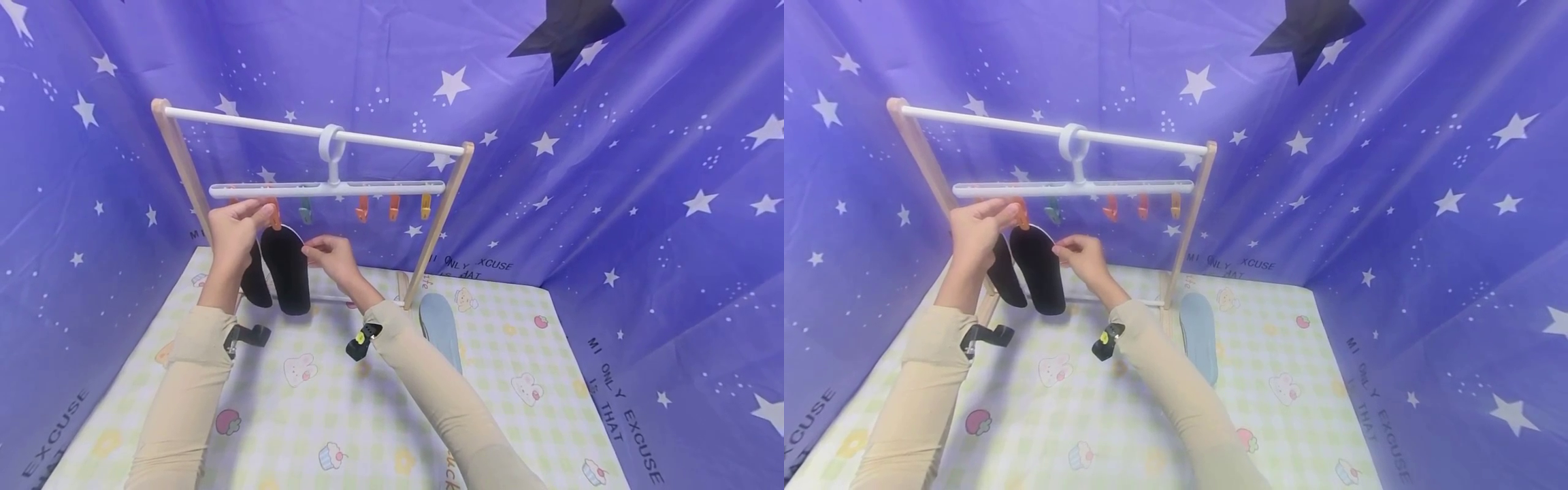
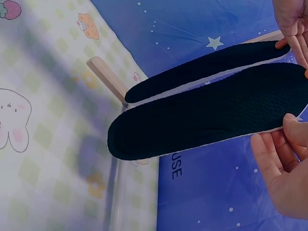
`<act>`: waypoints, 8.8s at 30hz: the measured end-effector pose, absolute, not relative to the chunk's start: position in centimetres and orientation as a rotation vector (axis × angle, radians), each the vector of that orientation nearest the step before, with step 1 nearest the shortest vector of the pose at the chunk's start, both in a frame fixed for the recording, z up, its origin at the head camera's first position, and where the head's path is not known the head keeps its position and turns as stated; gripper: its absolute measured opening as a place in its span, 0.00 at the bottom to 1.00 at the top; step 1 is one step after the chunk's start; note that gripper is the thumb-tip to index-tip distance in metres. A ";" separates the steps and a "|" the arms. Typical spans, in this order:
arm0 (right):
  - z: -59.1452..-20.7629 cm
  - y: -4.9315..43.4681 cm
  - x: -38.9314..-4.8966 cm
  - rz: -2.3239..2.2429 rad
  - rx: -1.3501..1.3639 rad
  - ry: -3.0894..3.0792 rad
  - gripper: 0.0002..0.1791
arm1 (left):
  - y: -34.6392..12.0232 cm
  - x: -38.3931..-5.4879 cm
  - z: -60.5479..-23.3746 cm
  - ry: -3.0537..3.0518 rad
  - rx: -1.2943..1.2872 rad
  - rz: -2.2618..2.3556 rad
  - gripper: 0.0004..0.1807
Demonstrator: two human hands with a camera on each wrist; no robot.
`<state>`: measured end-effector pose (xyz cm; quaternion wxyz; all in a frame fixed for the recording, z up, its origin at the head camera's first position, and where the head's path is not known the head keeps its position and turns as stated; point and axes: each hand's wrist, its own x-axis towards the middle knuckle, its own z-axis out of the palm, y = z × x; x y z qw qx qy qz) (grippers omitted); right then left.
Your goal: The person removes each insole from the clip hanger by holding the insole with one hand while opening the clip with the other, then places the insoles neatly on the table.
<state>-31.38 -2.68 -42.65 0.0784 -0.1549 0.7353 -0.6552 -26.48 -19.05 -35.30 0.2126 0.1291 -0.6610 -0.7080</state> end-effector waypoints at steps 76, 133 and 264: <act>-41.4 5.4 -30.7 -2.060 -0.357 2.282 0.08 | -18.2 -27.0 -35.5 -1.752 0.404 -1.944 0.13; -41.3 23.3 -30.6 -2.092 -0.008 2.299 0.02 | -18.3 -26.9 -36.3 -1.690 0.239 -1.983 0.08; -52.9 26.1 -33.3 -1.352 0.331 2.583 0.04 | -18.3 -27.2 -36.6 -1.727 0.284 -2.050 0.13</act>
